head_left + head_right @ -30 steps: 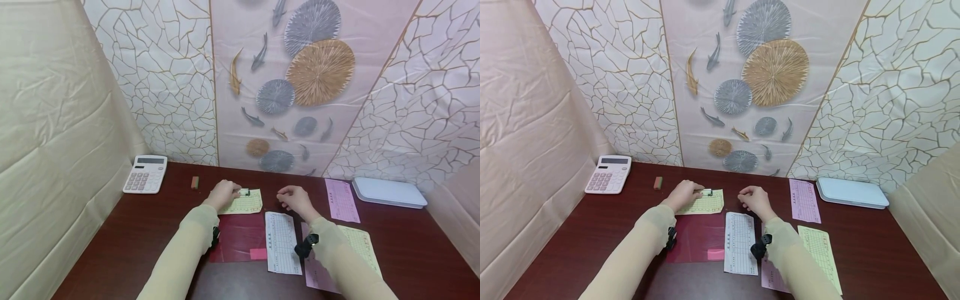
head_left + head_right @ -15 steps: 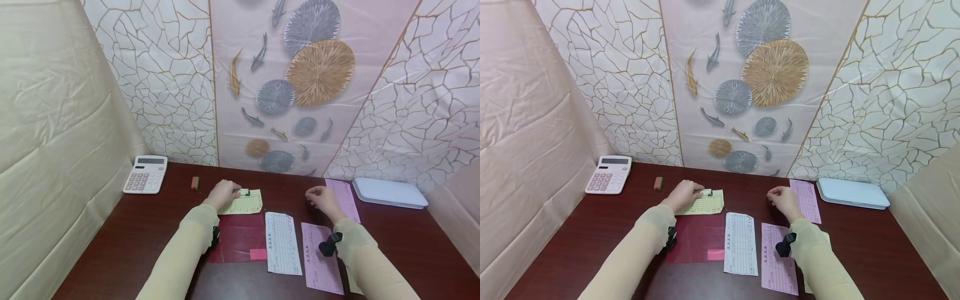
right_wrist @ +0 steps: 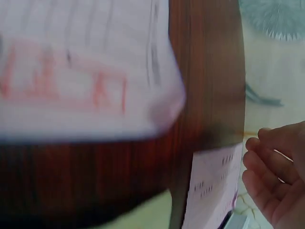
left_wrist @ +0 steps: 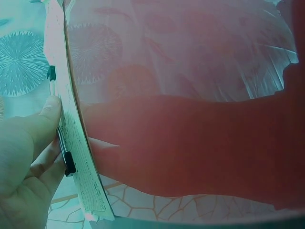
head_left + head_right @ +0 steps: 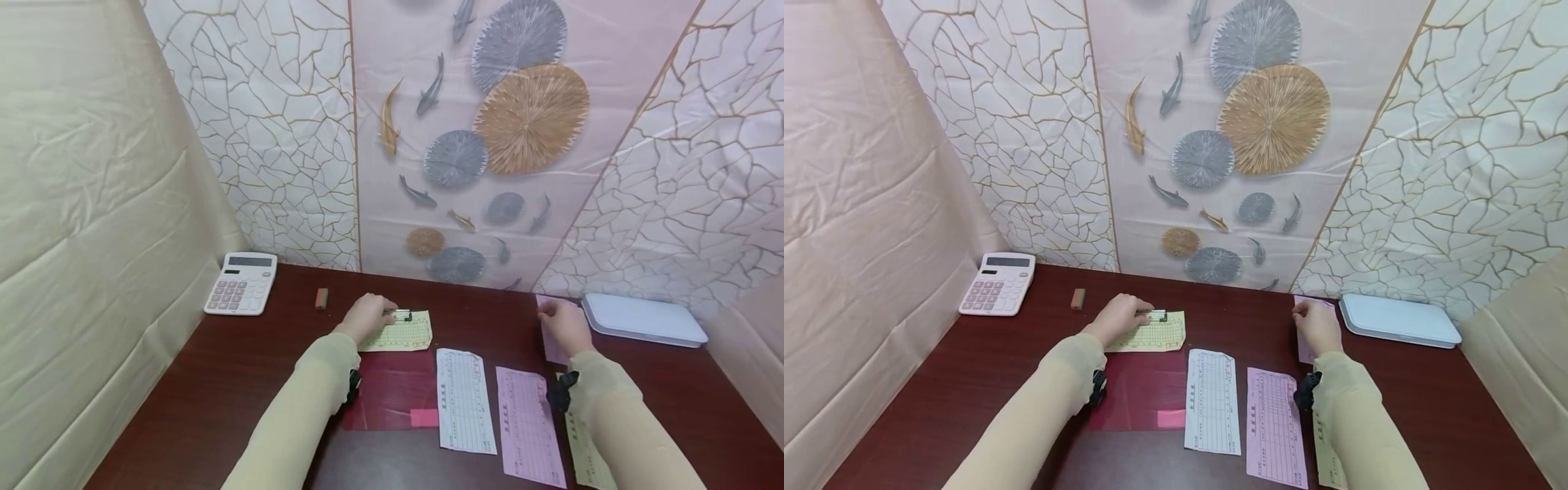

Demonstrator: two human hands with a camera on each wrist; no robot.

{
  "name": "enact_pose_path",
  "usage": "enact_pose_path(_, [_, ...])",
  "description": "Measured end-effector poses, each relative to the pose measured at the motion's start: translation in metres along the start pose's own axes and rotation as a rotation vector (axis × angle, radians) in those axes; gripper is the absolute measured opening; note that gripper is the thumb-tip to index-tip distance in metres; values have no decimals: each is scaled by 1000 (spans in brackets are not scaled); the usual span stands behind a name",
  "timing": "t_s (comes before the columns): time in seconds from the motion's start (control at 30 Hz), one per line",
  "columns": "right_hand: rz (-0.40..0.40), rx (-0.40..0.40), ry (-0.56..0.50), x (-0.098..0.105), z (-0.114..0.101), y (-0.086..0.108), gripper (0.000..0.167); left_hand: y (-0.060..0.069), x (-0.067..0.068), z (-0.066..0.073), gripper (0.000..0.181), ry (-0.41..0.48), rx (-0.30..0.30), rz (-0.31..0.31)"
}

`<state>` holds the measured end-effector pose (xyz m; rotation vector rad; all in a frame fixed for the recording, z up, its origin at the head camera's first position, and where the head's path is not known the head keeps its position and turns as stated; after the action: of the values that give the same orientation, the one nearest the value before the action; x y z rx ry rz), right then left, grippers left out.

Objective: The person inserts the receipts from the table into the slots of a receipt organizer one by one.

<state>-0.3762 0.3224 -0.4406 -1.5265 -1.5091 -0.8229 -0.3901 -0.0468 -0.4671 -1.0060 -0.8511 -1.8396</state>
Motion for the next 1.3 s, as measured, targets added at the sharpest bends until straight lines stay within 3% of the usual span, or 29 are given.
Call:
enact_pose_path(0.2, [-43,5,92,6,15,-9,22,1,0,0,34,3,7,1])
enact_pose_path(0.4, [-23,34,176,15,24,-23,25,-1,3,-2,33,-8,-9,13])
enact_pose_path(0.57, [-69,-13,195,16,30,-34,32,-3,1,-4,34,-4,-6,8])
enact_pose_path(0.73, [-128,5,186,12,27,-42,37,-4,-1,-5,34,-6,-5,5])
enact_pose_path(1.03, [-196,-4,203,7,34,-40,26,-5,-4,-3,34,3,-8,-3])
enact_pose_path(1.3, [-202,76,225,1,28,-43,18,-4,-2,-5,34,-7,0,2])
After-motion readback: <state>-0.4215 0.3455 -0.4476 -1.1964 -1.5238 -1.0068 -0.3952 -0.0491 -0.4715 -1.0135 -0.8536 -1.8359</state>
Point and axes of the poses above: each hand's wrist, its own y-axis away from the middle knuckle, its own x-axis out of the back of the hand, z = x × y, the point moved 7 cm from there along -y, towards the middle knuckle, and after that the axes turned 7 degrees about -z, right-handed, at the moved point
